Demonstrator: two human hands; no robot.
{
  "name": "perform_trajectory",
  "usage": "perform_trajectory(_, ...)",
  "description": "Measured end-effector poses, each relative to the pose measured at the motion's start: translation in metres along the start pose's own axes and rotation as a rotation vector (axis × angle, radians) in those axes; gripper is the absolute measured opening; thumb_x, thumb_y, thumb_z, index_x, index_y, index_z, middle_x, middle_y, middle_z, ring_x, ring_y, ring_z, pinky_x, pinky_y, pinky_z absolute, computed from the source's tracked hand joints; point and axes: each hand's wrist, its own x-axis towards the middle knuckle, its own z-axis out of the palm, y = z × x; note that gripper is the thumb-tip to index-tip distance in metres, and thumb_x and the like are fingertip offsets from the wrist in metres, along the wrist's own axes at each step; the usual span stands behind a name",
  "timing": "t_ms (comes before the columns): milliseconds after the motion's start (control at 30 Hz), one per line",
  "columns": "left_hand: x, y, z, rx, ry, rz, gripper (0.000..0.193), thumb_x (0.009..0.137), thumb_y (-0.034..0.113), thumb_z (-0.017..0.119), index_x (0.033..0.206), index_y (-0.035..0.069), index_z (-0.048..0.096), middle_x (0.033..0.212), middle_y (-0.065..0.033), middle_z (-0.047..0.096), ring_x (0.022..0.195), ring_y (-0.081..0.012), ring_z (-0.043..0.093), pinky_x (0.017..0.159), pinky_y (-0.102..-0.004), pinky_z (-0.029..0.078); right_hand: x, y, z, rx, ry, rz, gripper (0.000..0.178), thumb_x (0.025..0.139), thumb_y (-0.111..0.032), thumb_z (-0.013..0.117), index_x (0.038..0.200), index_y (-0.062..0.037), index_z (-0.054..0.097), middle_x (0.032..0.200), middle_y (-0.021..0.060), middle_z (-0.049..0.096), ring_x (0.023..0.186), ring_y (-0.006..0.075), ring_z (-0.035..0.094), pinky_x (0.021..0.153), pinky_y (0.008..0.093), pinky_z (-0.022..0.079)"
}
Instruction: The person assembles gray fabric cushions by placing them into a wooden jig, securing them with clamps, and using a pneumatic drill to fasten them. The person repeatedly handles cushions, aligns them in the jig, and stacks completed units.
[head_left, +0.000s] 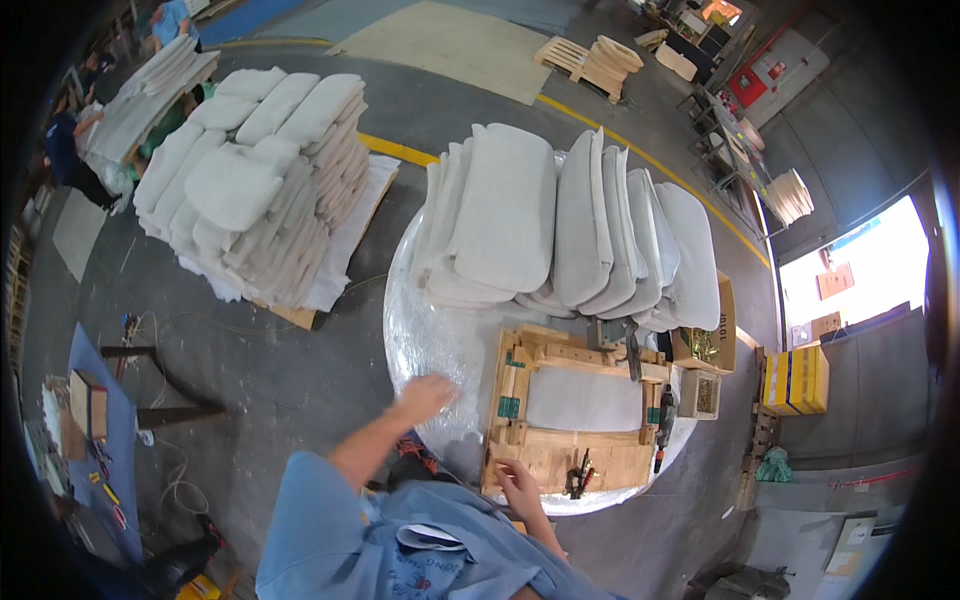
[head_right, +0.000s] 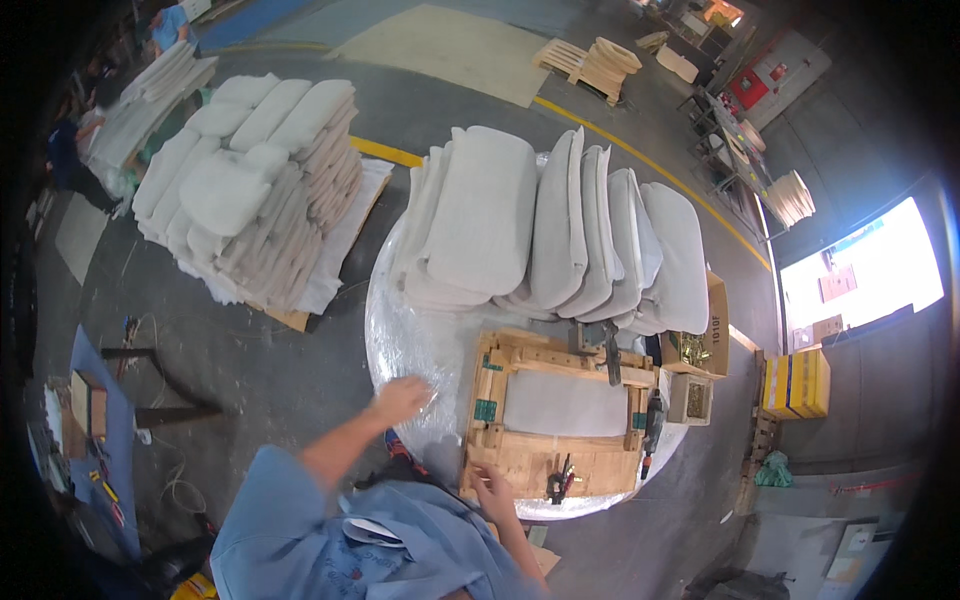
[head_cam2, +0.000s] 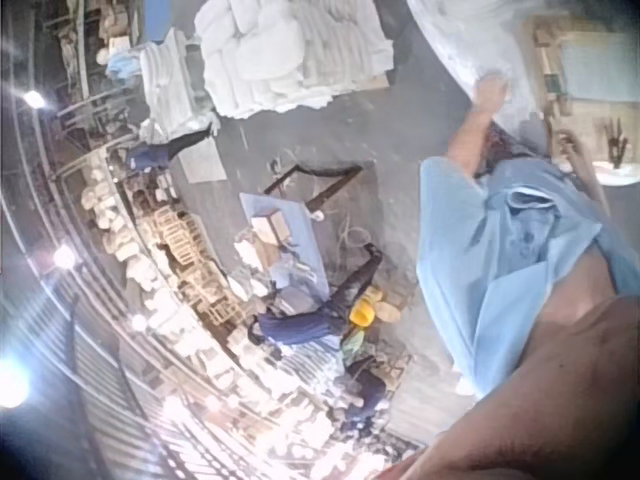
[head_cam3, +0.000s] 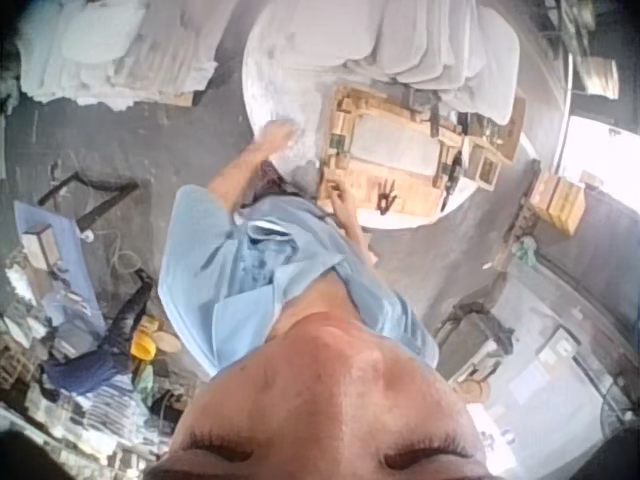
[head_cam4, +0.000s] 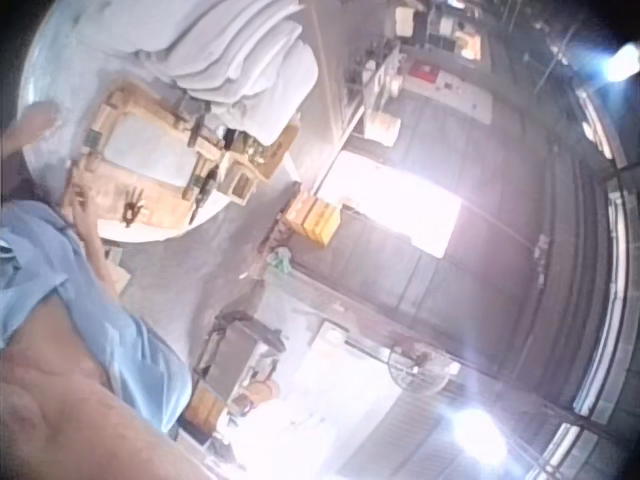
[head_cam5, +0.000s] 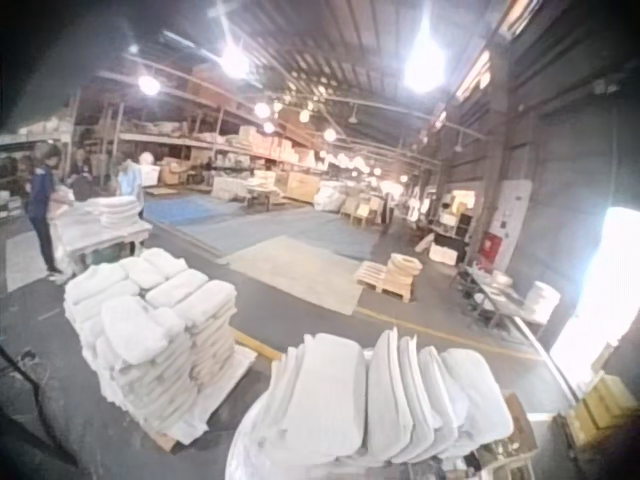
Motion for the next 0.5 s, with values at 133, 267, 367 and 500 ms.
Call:
perform_trajectory(133, -0.145, -0.064, -0.093, 0.126, -0.334, -0.746, 0.051, 0.104, 0.048, 0.063, 0.139, 0.012, 0.067, 0.131, -0.0198, 0.071, 0.123, -0.0414, 0.069, 0.106, -0.0535, 0.054, 0.041, 0.044, 0.04, 0.313, -0.3, 0.18, 0.037, 0.111, -0.027, 0.066, 0.143, -0.0087, 0.066, 0.113, 0.0041, 0.071, 0.1, 0.0142, 0.065, 0.088, 0.0318, 0.055)
perform_trajectory(267, -0.398, -0.13, -0.095, -0.55, 0.815, -1.638, 0.064, 0.104, 0.044, 0.061, 0.145, -0.005, 0.059, 0.129, -0.024, 0.073, 0.119, -0.0362, 0.072, 0.095, -0.0446, 0.058, 0.086, 0.027, 0.098, -0.014, -0.695, 0.241, 0.039, 0.11, -0.034, 0.066, 0.144, -0.0133, 0.065, 0.118, 0.0016, 0.073, 0.097, 0.0133, 0.068, 0.079, 0.0313, 0.056)
perform_trajectory(367, -0.454, -0.089, -0.082, -0.85, 1.305, -1.593, 0.049, 0.11, 0.035, 0.057, 0.139, -0.005, 0.06, 0.121, -0.0248, 0.07, 0.105, -0.0326, 0.073, 0.083, -0.0417, 0.061, 0.151, -0.011, 0.114, -0.186, -0.492, -0.119, 0.036, 0.107, -0.028, 0.064, 0.139, -0.0113, 0.067, 0.114, 0.0031, 0.074, 0.095, 0.0149, 0.07, 0.079, 0.0319, 0.058)
perform_trajectory(500, -0.42, -0.102, -0.066, -0.593, 0.414, -1.835, 0.047, 0.108, 0.037, 0.059, 0.13, -0.004, 0.065, 0.119, -0.0256, 0.072, 0.107, -0.0373, 0.073, 0.087, -0.0458, 0.059, 0.231, -0.028, 0.132, 0.255, -0.057, 0.034, 0.036, 0.104, -0.032, 0.064, 0.132, -0.0109, 0.069, 0.105, 0.0046, 0.076, 0.088, 0.0173, 0.073, 0.078, 0.0337, 0.06)
